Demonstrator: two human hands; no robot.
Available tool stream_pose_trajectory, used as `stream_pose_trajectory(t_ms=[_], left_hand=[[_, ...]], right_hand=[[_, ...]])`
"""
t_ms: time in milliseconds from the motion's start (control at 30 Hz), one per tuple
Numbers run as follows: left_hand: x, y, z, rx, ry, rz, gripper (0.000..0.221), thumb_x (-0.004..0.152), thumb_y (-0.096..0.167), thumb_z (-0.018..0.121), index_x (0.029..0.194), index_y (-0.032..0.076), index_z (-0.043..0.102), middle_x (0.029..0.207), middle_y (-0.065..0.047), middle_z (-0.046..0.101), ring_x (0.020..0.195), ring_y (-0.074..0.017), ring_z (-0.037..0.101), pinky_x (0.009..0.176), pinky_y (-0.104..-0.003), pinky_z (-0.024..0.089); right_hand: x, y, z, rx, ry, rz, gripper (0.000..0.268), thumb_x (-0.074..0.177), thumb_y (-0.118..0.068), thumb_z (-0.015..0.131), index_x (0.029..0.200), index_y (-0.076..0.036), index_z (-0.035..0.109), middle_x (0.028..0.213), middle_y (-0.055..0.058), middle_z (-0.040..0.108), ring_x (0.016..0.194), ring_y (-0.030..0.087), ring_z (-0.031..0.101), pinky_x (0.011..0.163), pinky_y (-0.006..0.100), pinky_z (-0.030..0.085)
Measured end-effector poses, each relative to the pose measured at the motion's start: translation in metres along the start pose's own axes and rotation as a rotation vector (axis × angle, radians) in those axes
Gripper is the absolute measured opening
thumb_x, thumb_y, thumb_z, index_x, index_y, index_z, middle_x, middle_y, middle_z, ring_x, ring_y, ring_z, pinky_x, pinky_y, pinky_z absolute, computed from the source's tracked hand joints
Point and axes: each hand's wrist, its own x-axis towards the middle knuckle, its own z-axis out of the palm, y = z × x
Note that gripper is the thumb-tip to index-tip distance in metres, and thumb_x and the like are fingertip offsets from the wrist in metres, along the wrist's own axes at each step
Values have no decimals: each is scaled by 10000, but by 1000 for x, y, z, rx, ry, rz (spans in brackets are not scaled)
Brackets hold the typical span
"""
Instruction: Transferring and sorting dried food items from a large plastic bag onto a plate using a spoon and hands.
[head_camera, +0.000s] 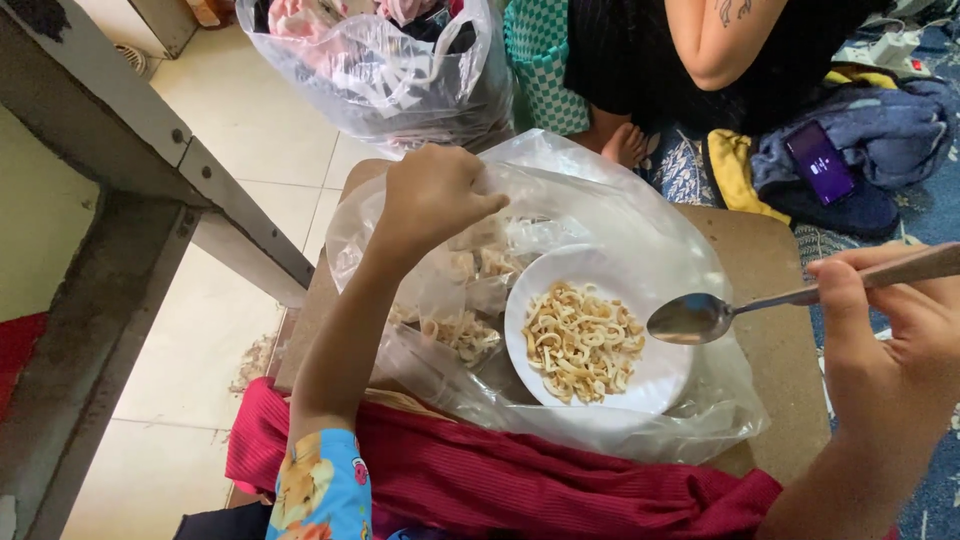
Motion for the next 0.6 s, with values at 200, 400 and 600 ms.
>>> stream_pose_trajectory(t_ms=[200, 400, 600], left_hand=[[-7, -3, 0, 35, -46, 107, 491, 744, 42, 613, 1218, 168, 636, 954, -84, 740, 844, -337, 668, 546, -461, 413], [-11, 2, -3, 300, -61, -85, 368, 965, 471, 655, 772, 157, 648, 700, 17, 631, 668, -217, 594, 625, -369, 423], [-11, 6, 20, 383, 167, -57, 479, 944, 559, 737, 665, 170, 719, 550, 55, 536, 500, -166, 518, 483, -313, 335]], right_hand=[[1, -2, -4, 18, -5, -38, 208, 1237, 118, 600, 1081, 151, 734, 1091, 232, 655, 1129, 356, 568, 1082, 472, 434], [7, -5, -8, -132, -19, -110, 279, 1190, 79, 669, 924, 94, 753, 1025, 187, 721, 1070, 347, 649, 1023, 465, 445], [7, -7, -7, -129, -9, -141, 269, 1154, 80, 673, 898, 44, 747, 1031, 159, 733, 1024, 322, 653, 1033, 462, 429]])
